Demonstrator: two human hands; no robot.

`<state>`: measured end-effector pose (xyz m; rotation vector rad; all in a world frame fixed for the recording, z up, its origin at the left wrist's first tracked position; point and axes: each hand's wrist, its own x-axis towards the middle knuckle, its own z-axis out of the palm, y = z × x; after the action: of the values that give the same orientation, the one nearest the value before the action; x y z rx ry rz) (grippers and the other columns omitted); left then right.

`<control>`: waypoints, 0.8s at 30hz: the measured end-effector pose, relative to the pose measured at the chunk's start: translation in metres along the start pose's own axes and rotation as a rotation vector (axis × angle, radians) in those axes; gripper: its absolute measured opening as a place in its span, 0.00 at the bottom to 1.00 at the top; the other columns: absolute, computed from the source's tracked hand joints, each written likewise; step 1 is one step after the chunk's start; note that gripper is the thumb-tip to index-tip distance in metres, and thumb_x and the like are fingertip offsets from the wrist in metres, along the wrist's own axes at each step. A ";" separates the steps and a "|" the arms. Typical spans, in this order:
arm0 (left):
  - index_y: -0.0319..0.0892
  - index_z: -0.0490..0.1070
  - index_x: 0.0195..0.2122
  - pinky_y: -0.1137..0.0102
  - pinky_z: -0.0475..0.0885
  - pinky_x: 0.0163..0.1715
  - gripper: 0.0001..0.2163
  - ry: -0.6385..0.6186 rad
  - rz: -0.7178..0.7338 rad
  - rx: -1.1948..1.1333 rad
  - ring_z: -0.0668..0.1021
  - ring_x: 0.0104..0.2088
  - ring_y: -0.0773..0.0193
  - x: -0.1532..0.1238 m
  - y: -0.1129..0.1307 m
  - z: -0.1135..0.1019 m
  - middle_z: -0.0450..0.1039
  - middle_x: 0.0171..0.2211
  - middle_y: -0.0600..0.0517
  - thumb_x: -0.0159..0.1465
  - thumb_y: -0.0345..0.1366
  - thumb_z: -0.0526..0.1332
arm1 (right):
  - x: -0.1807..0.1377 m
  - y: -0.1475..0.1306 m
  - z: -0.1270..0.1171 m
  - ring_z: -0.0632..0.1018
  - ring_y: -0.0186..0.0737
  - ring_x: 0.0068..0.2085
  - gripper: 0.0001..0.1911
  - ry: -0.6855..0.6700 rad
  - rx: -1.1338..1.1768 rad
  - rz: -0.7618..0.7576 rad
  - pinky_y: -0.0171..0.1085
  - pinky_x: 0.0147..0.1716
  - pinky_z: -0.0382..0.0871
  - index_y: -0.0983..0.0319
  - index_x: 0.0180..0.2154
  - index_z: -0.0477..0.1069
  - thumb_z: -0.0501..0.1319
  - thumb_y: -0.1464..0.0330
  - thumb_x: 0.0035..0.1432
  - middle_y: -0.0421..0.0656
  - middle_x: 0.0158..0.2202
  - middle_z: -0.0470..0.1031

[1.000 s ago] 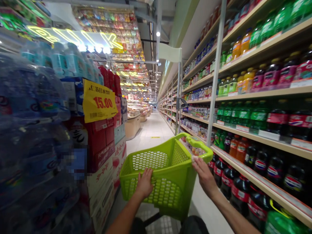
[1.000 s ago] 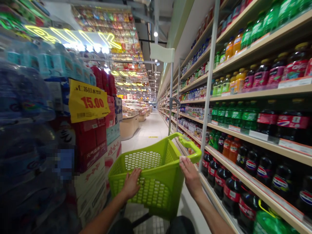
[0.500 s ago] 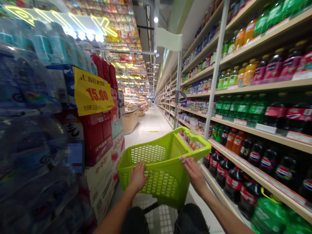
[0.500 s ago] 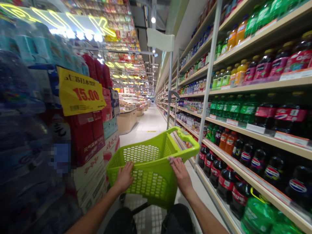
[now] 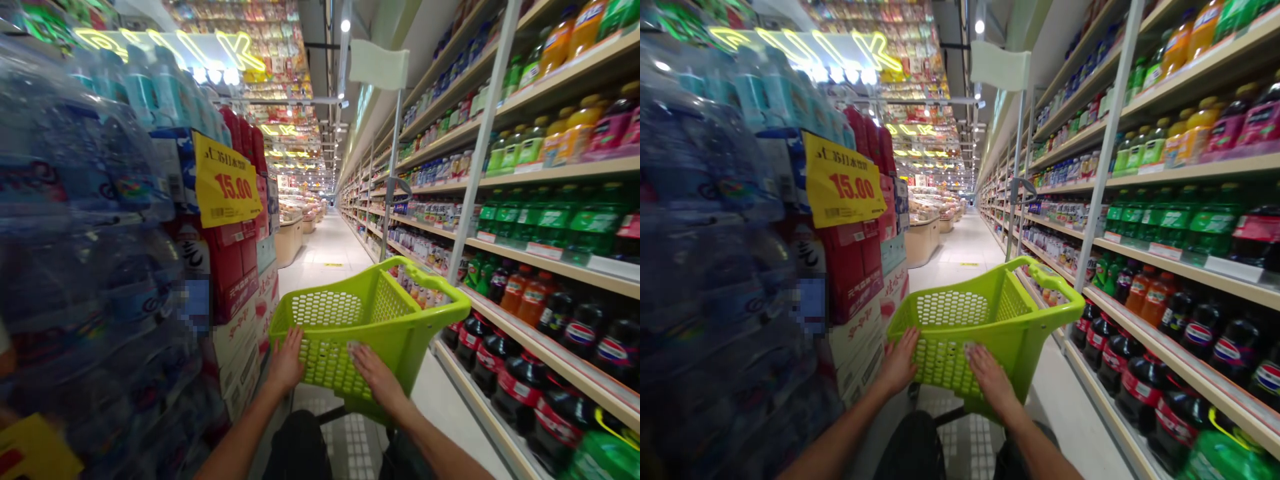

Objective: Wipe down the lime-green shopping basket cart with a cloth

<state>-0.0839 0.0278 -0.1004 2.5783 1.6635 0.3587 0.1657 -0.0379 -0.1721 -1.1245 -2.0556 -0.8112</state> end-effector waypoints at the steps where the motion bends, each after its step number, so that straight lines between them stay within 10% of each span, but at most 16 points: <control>1: 0.37 0.46 0.60 0.57 0.39 0.59 0.36 -0.021 0.018 -0.010 0.45 0.62 0.59 -0.001 -0.004 -0.002 0.41 0.63 0.49 0.46 0.25 0.49 | -0.011 -0.008 0.011 0.61 0.38 0.57 0.21 -0.045 0.003 -0.026 0.41 0.48 0.68 0.60 0.50 0.65 0.46 0.78 0.58 0.44 0.48 0.71; 9: 0.33 0.51 0.58 0.55 0.41 0.58 0.33 -0.005 -0.081 -0.110 0.52 0.60 0.56 0.002 -0.042 -0.010 0.49 0.60 0.44 0.47 0.22 0.47 | 0.082 -0.049 0.040 0.54 0.44 0.60 0.21 -0.060 0.063 -0.012 0.49 0.53 0.60 0.64 0.53 0.61 0.47 0.77 0.58 0.49 0.55 0.62; 16: 0.36 0.52 0.57 0.71 0.51 0.58 0.33 0.039 -0.044 -0.367 0.60 0.57 0.68 0.010 -0.072 -0.003 0.57 0.58 0.50 0.46 0.20 0.46 | 0.061 -0.095 0.095 0.67 0.39 0.52 0.16 -0.177 0.128 -0.090 0.39 0.48 0.66 0.61 0.49 0.65 0.48 0.70 0.61 0.43 0.48 0.70; 24: 0.39 0.46 0.59 0.74 0.53 0.57 0.34 0.036 -0.201 -0.357 0.59 0.57 0.71 0.010 -0.106 0.009 0.56 0.58 0.52 0.49 0.19 0.45 | 0.129 -0.112 0.112 0.61 0.43 0.57 0.17 -0.159 0.162 -0.070 0.46 0.54 0.59 0.64 0.51 0.63 0.51 0.73 0.59 0.47 0.53 0.66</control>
<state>-0.1728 0.0820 -0.1258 2.1427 1.6712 0.6271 -0.0134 0.0593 -0.1621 -1.0613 -2.2591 -0.5913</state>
